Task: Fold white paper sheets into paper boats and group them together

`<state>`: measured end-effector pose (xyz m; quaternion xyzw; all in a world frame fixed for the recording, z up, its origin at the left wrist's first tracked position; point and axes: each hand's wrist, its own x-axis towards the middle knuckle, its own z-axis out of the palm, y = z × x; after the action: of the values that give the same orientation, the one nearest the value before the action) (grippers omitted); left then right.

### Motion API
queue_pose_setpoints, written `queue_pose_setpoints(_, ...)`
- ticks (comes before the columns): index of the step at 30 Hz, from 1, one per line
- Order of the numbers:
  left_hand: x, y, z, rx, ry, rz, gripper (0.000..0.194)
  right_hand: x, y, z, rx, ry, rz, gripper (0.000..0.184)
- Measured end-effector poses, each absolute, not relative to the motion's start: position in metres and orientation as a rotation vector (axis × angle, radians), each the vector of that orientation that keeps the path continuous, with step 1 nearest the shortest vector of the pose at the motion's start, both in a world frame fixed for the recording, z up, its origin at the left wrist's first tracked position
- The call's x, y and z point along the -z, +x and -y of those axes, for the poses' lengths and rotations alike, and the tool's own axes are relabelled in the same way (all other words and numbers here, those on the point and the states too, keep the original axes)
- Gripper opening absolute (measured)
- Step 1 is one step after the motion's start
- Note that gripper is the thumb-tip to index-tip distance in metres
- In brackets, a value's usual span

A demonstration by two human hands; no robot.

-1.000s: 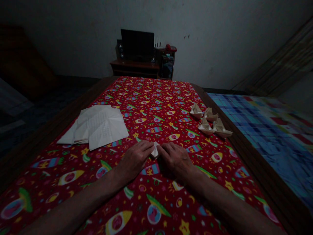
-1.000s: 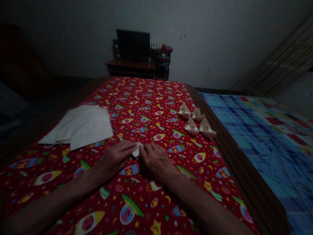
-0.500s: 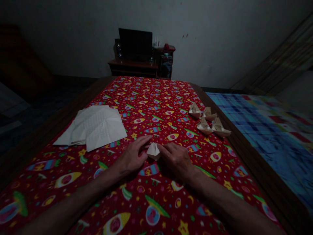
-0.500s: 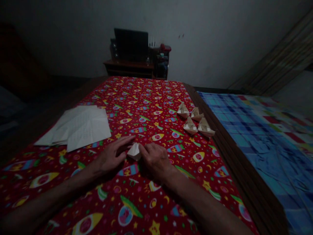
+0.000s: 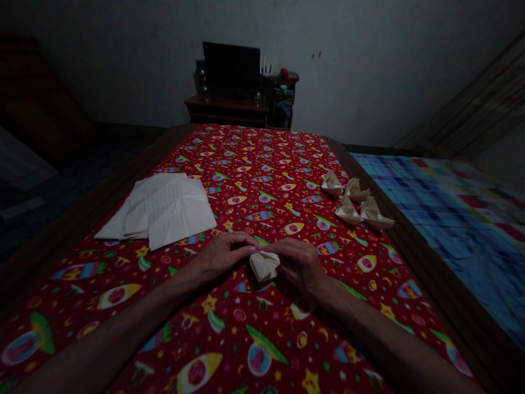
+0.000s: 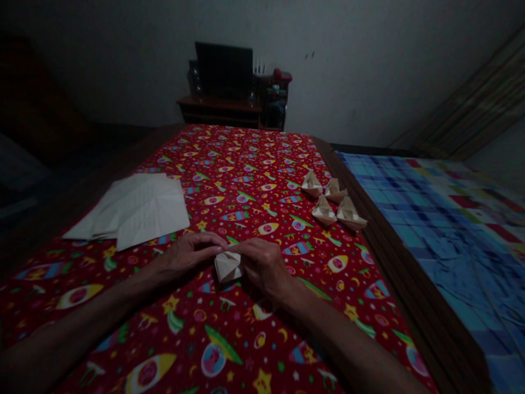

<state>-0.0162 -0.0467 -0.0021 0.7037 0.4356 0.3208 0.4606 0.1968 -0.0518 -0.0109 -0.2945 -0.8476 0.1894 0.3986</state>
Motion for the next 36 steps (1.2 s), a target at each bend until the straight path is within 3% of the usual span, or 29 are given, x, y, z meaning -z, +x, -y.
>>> queue_pose_setpoints(14,-0.003,-0.015,0.049,-0.745,2.141,-1.060,0.017,0.015,0.195,0.050,-0.490,-0.815,2.034,0.016)
queue_pose_setpoints(20,-0.005,-0.014,0.051,-0.802,2.113,-1.068,0.032,0.017,0.195,0.050,-0.452,-0.912,2.002,0.018)
queue_pose_setpoints(25,-0.003,-0.015,0.048,-0.777,2.114,-0.994,0.025,0.016,0.196,0.051,-0.443,-0.947,2.032,0.015)
queue_pose_setpoints(29,0.001,-0.020,0.042,-0.912,2.117,-1.242,0.035,0.017,0.197,0.051,-0.507,-1.044,1.986,0.016)
queue_pose_setpoints(33,0.000,-0.016,0.047,-1.074,2.265,-1.272,0.028,0.018,0.198,0.049,-0.460,-1.230,2.020,0.015)
queue_pose_setpoints(36,-0.001,-0.005,0.061,-0.898,2.500,-1.207,0.052,0.018,0.198,0.050,-0.285,-1.298,2.136,0.010)
